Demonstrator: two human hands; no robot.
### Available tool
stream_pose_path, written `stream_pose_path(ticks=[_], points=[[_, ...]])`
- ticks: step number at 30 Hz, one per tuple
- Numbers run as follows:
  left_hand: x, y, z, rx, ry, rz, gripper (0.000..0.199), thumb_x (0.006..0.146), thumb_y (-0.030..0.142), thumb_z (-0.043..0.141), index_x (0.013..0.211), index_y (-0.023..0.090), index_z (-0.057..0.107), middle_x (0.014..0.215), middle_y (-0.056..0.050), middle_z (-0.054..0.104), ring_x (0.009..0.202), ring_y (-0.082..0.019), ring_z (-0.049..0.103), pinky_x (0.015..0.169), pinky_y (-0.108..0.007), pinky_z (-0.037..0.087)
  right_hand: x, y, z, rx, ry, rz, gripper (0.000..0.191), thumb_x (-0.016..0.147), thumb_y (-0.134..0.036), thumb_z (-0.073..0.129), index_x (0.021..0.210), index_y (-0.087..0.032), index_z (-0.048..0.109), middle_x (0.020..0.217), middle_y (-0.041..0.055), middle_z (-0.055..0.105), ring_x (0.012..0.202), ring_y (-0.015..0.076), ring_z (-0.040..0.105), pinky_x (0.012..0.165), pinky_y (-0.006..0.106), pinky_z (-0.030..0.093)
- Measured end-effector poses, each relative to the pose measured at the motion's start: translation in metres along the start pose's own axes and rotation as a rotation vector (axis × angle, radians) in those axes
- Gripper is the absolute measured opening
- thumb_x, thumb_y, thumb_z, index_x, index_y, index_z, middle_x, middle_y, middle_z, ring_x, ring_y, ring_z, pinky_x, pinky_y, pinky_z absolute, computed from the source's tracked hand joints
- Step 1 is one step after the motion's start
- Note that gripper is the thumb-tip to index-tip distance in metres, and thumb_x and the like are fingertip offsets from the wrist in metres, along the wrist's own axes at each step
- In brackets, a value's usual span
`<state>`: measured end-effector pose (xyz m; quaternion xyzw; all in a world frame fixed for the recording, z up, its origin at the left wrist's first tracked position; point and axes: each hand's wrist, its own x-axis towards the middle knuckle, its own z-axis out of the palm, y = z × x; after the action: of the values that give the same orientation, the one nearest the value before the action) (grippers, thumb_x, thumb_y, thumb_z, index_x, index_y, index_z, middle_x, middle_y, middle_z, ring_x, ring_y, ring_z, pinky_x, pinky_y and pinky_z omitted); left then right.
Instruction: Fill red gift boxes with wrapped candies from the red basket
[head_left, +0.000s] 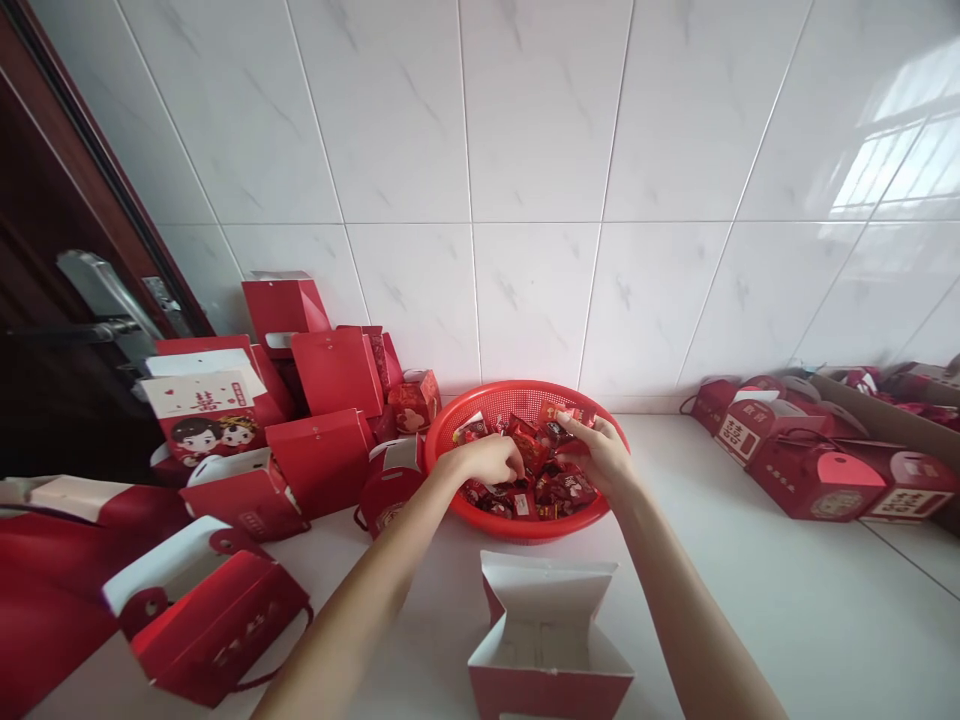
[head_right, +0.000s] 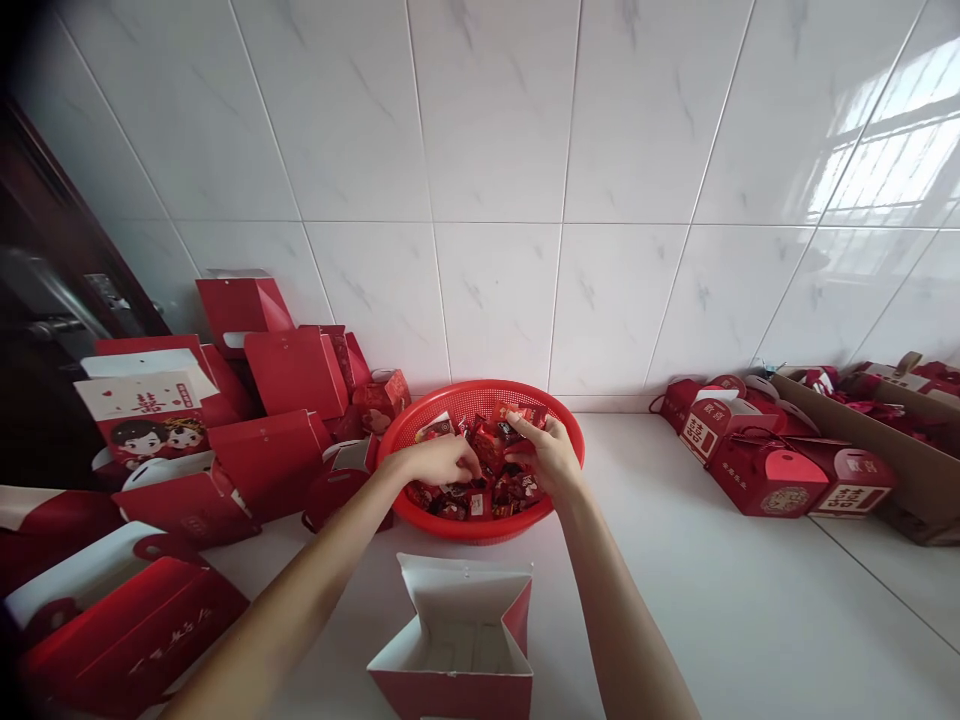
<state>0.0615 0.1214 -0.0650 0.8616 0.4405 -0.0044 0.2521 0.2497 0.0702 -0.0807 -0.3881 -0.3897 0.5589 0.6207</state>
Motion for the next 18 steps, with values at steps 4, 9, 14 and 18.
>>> stream_pose_path(ticks=[4, 9, 14, 18], points=[[0.011, -0.002, 0.003, 0.091, -0.031, 0.010, 0.049, 0.064, -0.003, 0.059, 0.099, 0.024, 0.080, 0.111, -0.005, 0.079, 0.101, -0.026, 0.073, 0.079, -0.027, 0.053, -0.002, -0.002, 0.002, 0.022, -0.009, 0.005, 0.034, 0.057, -0.041, 0.094, 0.073, -0.018, 0.075, 0.075, 0.0043, 0.074, 0.059, 0.0156, 0.068, 0.044, 0.021, 0.056], [0.022, -0.007, 0.006, 0.199, -0.033, -0.015, 0.049, 0.056, -0.002, 0.067, 0.097, 0.021, 0.078, 0.104, -0.011, 0.079, 0.094, -0.032, 0.073, 0.074, -0.032, 0.053, -0.003, -0.003, 0.004, 0.028, -0.007, -0.001, 0.033, 0.058, -0.039, 0.095, 0.075, -0.018, 0.076, 0.076, 0.0046, 0.075, 0.061, 0.0159, 0.069, 0.043, 0.021, 0.056], [0.022, -0.005, 0.005, 0.211, 0.004, -0.007, 0.033, 0.051, 0.003, 0.073, 0.078, 0.022, 0.076, 0.080, -0.005, 0.077, 0.075, -0.027, 0.071, 0.065, -0.029, 0.050, -0.004, -0.003, 0.004, 0.017, 0.000, 0.004, 0.037, 0.054, -0.042, 0.096, 0.074, -0.018, 0.076, 0.074, 0.0047, 0.075, 0.061, 0.0165, 0.069, 0.043, 0.021, 0.055], [0.010, -0.004, -0.002, 0.158, 0.081, 0.058, 0.029, 0.061, 0.013, 0.072, 0.087, 0.023, 0.078, 0.085, -0.003, 0.077, 0.080, -0.025, 0.070, 0.066, -0.028, 0.048, -0.003, -0.002, 0.003, 0.017, 0.017, -0.006, 0.037, 0.056, -0.042, 0.095, 0.074, -0.017, 0.076, 0.075, 0.0057, 0.075, 0.063, 0.0173, 0.070, 0.047, 0.022, 0.057]])
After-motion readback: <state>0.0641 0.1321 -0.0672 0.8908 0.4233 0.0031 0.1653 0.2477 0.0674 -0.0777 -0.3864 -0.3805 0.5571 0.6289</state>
